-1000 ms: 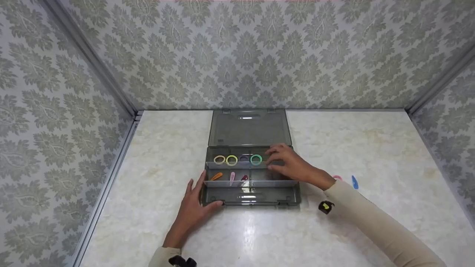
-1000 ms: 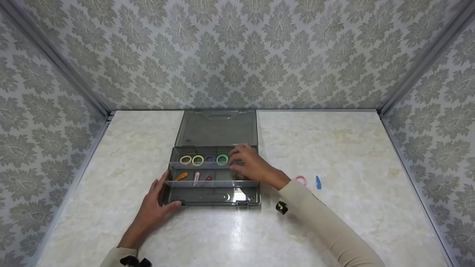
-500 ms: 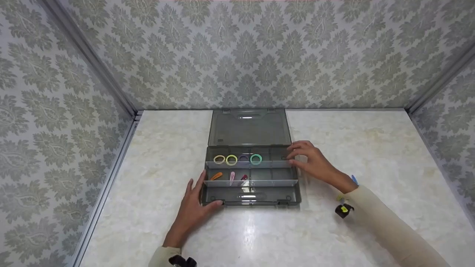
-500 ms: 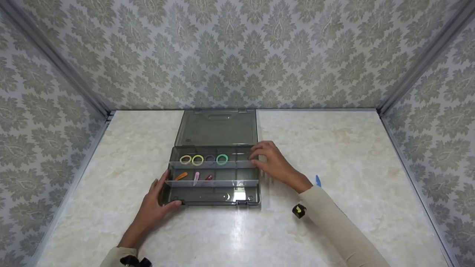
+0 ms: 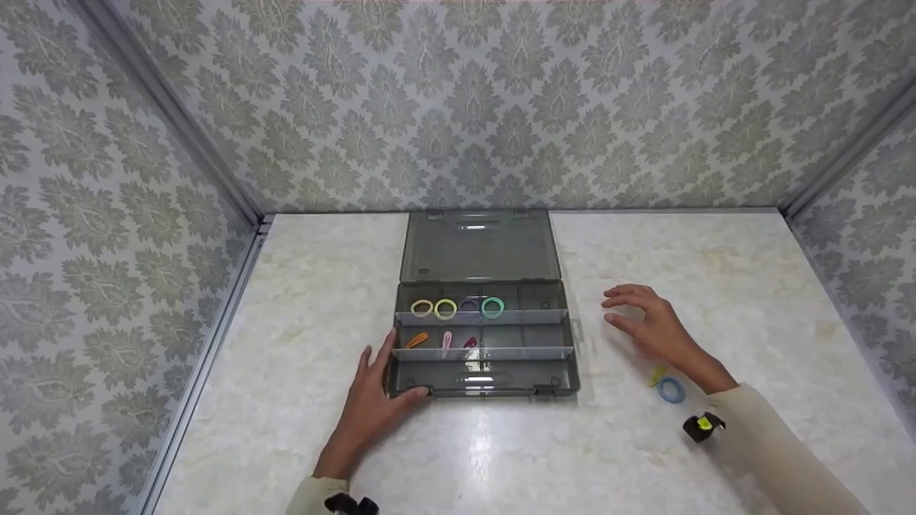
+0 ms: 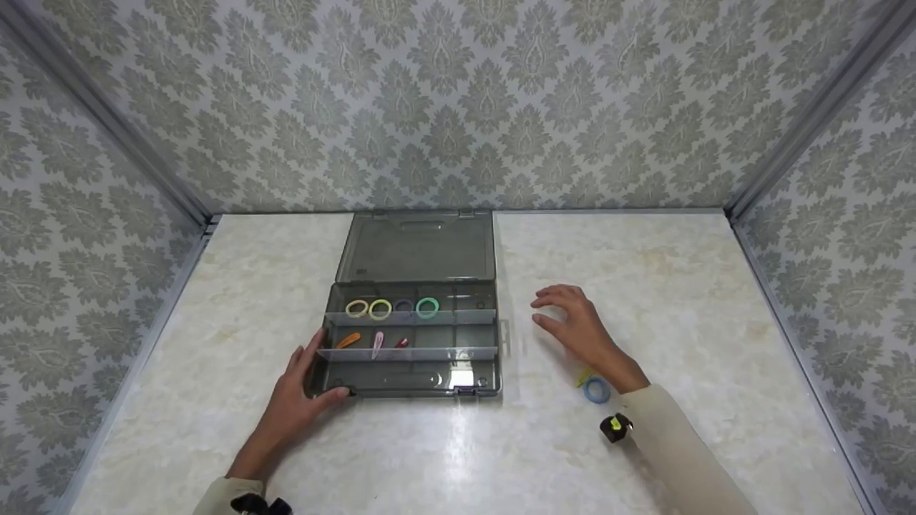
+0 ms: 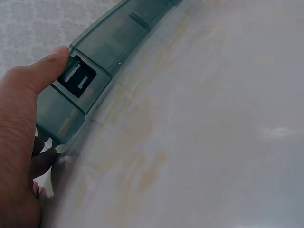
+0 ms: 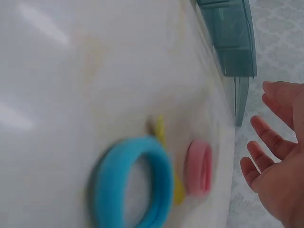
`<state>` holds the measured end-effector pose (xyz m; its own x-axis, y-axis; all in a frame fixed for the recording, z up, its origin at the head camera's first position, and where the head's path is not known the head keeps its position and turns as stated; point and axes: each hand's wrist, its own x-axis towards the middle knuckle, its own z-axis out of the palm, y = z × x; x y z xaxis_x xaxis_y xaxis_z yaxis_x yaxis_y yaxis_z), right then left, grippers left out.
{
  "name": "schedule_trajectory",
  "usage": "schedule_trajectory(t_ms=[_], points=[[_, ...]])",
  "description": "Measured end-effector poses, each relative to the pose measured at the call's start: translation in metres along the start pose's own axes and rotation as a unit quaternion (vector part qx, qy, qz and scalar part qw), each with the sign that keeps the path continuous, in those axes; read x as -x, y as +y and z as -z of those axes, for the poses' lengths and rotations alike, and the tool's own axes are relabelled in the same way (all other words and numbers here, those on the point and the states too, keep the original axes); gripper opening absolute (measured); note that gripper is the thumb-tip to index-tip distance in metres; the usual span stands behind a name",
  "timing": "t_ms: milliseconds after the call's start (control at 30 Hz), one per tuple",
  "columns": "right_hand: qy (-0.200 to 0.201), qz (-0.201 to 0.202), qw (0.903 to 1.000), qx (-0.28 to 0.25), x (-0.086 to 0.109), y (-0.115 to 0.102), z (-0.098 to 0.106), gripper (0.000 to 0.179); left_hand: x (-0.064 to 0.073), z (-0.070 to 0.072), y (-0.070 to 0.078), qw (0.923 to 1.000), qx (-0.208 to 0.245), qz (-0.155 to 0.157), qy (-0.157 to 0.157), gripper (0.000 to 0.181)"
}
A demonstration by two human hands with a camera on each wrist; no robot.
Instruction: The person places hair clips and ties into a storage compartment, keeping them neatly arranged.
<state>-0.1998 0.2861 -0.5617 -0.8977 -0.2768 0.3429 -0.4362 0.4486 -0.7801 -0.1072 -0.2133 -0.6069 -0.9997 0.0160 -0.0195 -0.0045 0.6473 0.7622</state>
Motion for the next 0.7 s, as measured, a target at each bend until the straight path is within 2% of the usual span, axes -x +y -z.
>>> schedule_trajectory(t_ms=[300,533,700], points=[[0.006,-0.049,0.9988,0.008,0.029,0.012,0.009,0.019,0.001,0.000,0.000,1.0000,0.000,0.001,0.004,0.115],[0.024,-0.052,0.9980,-0.025,0.045,0.017,0.010,0.019,0.001,0.000,0.000,1.0000,0.000,-0.001,0.002,0.116],[0.032,-0.068,0.9972,0.003,0.051,0.021,0.014,0.021,0.001,0.000,0.000,1.0000,0.002,0.004,0.003,0.117]])
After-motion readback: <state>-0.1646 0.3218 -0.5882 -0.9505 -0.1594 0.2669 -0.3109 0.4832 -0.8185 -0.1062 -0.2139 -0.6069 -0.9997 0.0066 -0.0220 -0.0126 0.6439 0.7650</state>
